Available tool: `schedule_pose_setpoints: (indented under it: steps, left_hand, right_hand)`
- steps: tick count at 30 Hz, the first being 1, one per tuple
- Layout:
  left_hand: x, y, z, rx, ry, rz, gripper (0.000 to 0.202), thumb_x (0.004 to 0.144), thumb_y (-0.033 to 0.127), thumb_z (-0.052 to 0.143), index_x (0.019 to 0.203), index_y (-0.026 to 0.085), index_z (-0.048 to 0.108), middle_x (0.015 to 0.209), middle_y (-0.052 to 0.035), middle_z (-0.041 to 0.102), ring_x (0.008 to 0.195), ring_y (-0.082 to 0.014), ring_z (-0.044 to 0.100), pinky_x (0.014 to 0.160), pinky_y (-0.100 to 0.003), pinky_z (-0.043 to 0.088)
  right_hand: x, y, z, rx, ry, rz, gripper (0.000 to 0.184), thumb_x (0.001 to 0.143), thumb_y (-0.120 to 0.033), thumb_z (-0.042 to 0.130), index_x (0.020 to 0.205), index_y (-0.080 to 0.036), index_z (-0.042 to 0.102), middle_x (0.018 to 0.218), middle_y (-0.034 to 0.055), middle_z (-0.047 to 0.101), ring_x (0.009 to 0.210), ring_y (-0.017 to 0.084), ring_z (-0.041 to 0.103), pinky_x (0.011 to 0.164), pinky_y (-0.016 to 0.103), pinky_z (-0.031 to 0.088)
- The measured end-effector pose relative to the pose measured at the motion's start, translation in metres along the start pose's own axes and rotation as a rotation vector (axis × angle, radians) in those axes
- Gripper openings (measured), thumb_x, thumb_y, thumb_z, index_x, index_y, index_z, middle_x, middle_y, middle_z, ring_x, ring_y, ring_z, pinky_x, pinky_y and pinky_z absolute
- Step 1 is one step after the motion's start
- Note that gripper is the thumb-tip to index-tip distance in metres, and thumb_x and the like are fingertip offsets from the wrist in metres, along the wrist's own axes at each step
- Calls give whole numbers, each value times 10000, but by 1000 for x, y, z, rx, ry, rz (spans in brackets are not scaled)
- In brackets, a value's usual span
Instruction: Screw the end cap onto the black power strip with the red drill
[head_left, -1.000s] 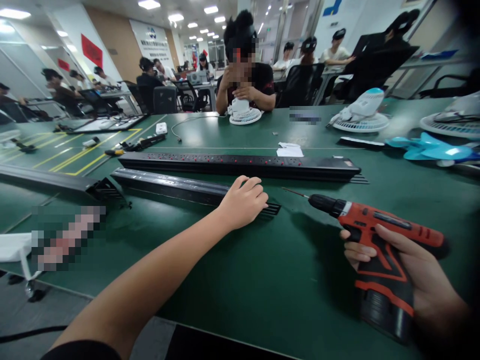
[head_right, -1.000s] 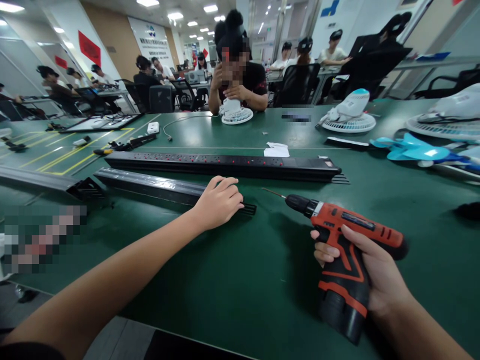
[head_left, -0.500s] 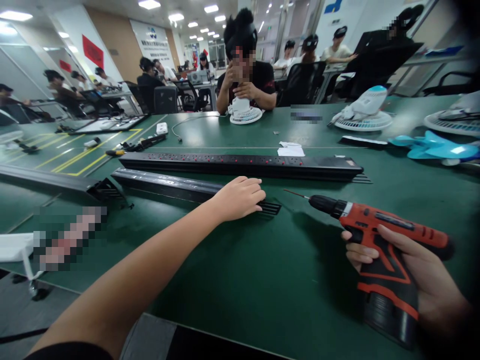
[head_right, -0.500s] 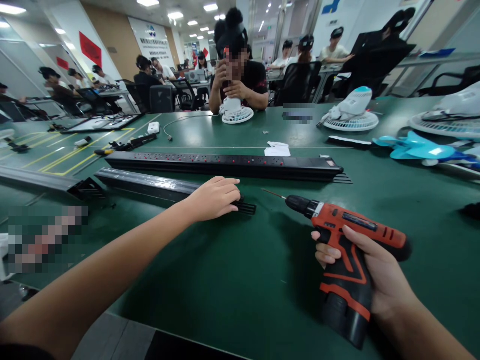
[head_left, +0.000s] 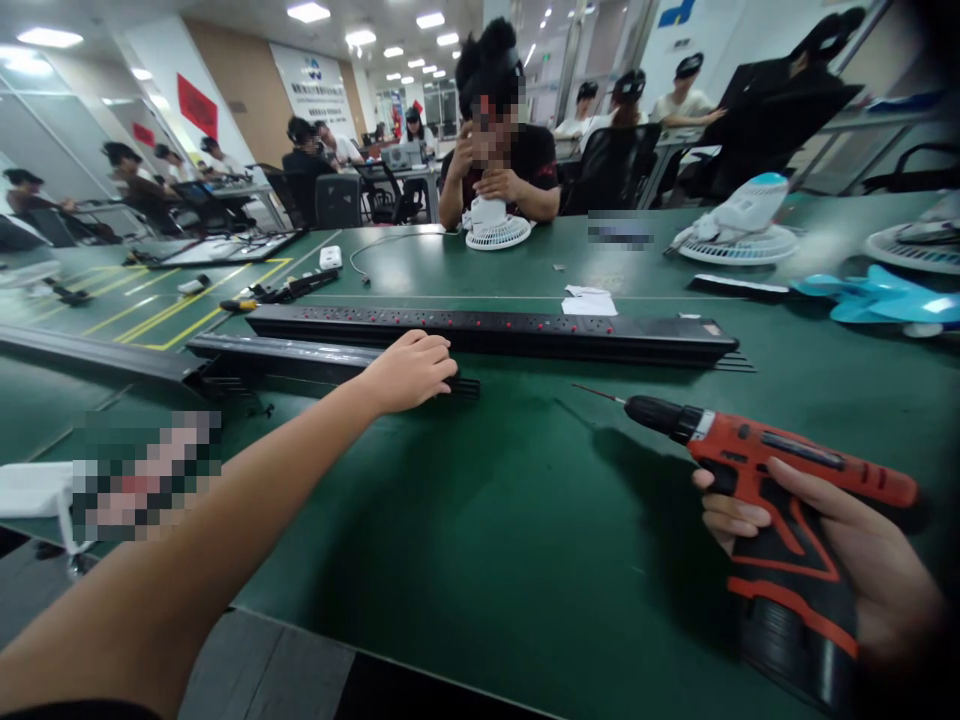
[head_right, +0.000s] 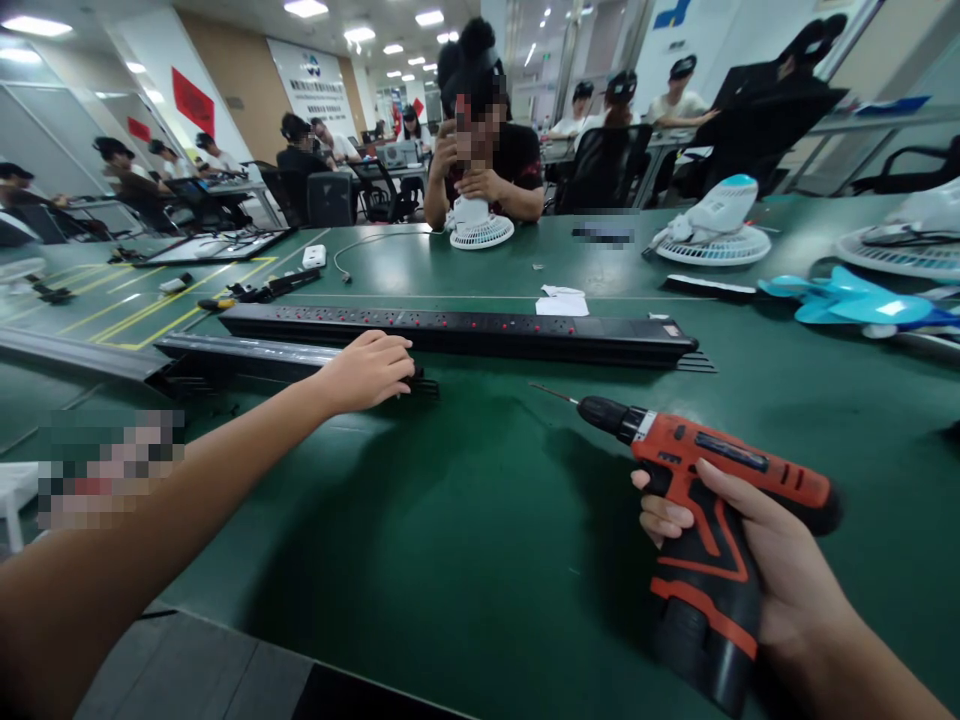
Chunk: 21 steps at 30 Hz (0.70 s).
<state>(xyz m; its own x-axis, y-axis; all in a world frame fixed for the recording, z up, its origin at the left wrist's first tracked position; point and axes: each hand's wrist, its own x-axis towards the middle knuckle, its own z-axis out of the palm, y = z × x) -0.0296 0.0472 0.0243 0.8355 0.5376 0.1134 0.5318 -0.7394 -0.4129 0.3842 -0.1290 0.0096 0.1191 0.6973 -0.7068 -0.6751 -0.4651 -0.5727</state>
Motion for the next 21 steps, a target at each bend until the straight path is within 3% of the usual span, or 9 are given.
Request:
schedule_pose_setpoints:
  steps: [7,9,12,16,19,21]
  left_hand:
    - [-64,-60,-2,60,-235,-171,192,1046,333,668,1149,188,742,1284,-120,780,1437,-297,583,1149,-409,372]
    - [-85,-76,-4,80,-320,-221,272,1048,407,632,1159,193,758,1312,-132,777,1449,-309,573,1158,-421,371]
    - [-115,-97,-6,111,-396,-338,513,1031,657,538,1135,226,797,1346,-159,769,1456,-350,564,1181,-473,360]
    - [-147,-122,-4,163,-523,-492,630,1051,655,404,1009,209,848,1314,-183,788,1476,-403,543,1191,-533,349]
    - [-163,-134,-2,200,-651,-567,560,1056,557,435,1187,169,817,1342,-187,779,1486,-408,531,1179,-553,369]
    - [-169,-138,-1,201,-700,-632,582,1057,598,456,1270,167,783,1301,-195,792,1482,-423,530,1179,-578,368]
  right_hand:
    - [2,0,0,-29,-1,-5,511,563,-220,813,1054,-170,678,625,-24,414,485,146,403,341,267,532]
    - [2,0,-2,-29,6,-6,509,555,-221,812,1045,-173,682,614,-21,413,486,151,400,335,267,528]
    - [5,0,-6,-41,-11,-4,489,585,-235,803,1058,-193,683,609,-20,419,487,159,393,326,276,523]
    - [12,0,-15,-19,-29,10,490,604,-246,815,1075,-190,691,611,-15,430,506,166,431,359,267,542]
    - [19,0,-23,-29,-60,7,490,604,-245,828,1072,-187,696,604,-11,445,508,167,431,368,275,550]
    - [25,0,-29,-25,-82,-1,497,604,-241,836,1077,-181,698,600,-8,458,513,167,437,386,280,562]
